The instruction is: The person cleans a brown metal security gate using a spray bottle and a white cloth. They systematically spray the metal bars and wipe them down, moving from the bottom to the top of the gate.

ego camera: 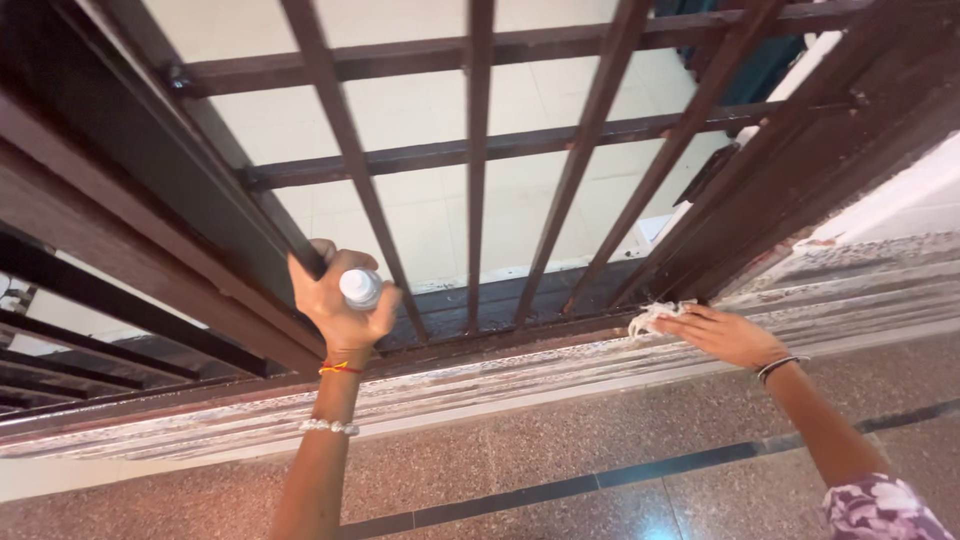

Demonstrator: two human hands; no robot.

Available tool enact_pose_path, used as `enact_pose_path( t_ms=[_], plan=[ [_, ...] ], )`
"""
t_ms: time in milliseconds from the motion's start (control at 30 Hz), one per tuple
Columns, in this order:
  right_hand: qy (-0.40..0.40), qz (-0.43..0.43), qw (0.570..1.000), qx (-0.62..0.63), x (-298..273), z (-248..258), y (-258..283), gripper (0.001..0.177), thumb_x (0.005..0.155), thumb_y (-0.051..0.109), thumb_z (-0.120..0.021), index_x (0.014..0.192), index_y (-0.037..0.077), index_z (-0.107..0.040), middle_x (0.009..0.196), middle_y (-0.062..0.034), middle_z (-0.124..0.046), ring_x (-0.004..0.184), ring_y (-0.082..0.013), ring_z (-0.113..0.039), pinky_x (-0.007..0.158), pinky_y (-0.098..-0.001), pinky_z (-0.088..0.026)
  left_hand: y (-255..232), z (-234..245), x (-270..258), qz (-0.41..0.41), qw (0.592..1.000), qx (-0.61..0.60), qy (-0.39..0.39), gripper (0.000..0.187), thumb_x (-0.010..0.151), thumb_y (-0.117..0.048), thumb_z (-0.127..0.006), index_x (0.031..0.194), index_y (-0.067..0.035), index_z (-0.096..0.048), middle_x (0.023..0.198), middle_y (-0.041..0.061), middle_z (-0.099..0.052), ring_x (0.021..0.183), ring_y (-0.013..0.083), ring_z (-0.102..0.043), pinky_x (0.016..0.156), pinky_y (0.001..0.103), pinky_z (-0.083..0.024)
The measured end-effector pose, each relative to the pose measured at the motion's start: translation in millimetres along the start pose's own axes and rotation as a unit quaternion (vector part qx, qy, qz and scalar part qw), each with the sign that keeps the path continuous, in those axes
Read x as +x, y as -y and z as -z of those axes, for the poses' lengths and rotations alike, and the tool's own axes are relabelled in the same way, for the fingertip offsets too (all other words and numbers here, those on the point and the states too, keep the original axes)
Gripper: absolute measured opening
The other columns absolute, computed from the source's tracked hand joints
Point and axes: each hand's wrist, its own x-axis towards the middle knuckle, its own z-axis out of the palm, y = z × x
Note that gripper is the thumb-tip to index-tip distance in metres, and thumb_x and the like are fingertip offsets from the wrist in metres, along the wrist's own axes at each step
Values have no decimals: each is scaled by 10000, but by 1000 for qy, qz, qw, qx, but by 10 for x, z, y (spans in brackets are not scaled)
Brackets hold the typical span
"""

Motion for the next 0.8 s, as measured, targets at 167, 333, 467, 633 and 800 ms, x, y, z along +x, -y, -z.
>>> enact_pose_path(
  t_ms=[167, 333, 467, 633, 800],
  plan=[
    [-71, -31, 994, 75, 81, -103, 174, 687, 994, 203, -436, 1590, -35, -189, 1684, -110, -162, 1488, -237, -203, 1233, -419, -165, -19, -13, -7, 3, 1000, 2, 2, 348, 567, -331, -764, 797, -81, -690, 944, 129, -473, 895, 299, -532, 738, 423, -463],
    [-98, -86, 991, -34, -137, -204, 248, 631, 962, 219, -464, 1528, -16, -317, 1696, -46, -241, 1491, -187, -293, 1214, -425, -198, -47, -4, 19, -3, 1000, 20, 2, 328, 564, -329, -753, 776, -88, -681, 928, 125, -466, 898, 307, -528, 744, 423, -457],
    [-265, -275, 901, 207, 76, 146, 629, 649, 948, 414, -431, 1484, 48, -427, 1552, -119, -378, 1392, -286, -403, 1190, -471, -252, -16, 8, 33, -18, 1000, 13, 2, 331, 566, -310, -768, 784, -78, -680, 924, 126, -461, 900, 316, -523, 749, 430, -452],
    [-216, -376, 855, 283, 692, 743, 1082, 875, 902, 579, -459, 1382, -151, -407, 1511, -381, -349, 1436, -465, -341, 1165, -543, -296, -26, 10, 33, 7, 1000, 6, 7, 320, 525, -275, -744, 767, -77, -677, 916, 127, -454, 871, 298, -513, 722, 414, -451],
    [-317, -402, 784, 351, 1012, 1086, 1325, 860, 904, 549, -512, 1416, -129, -376, 1491, -394, -341, 1431, -490, -332, 1175, -551, -289, -57, -6, 22, 4, 1000, 16, 1, 308, 510, -268, -725, 749, -81, -674, 927, 114, -466, 883, 291, -513, 734, 409, -455]
  ],
)
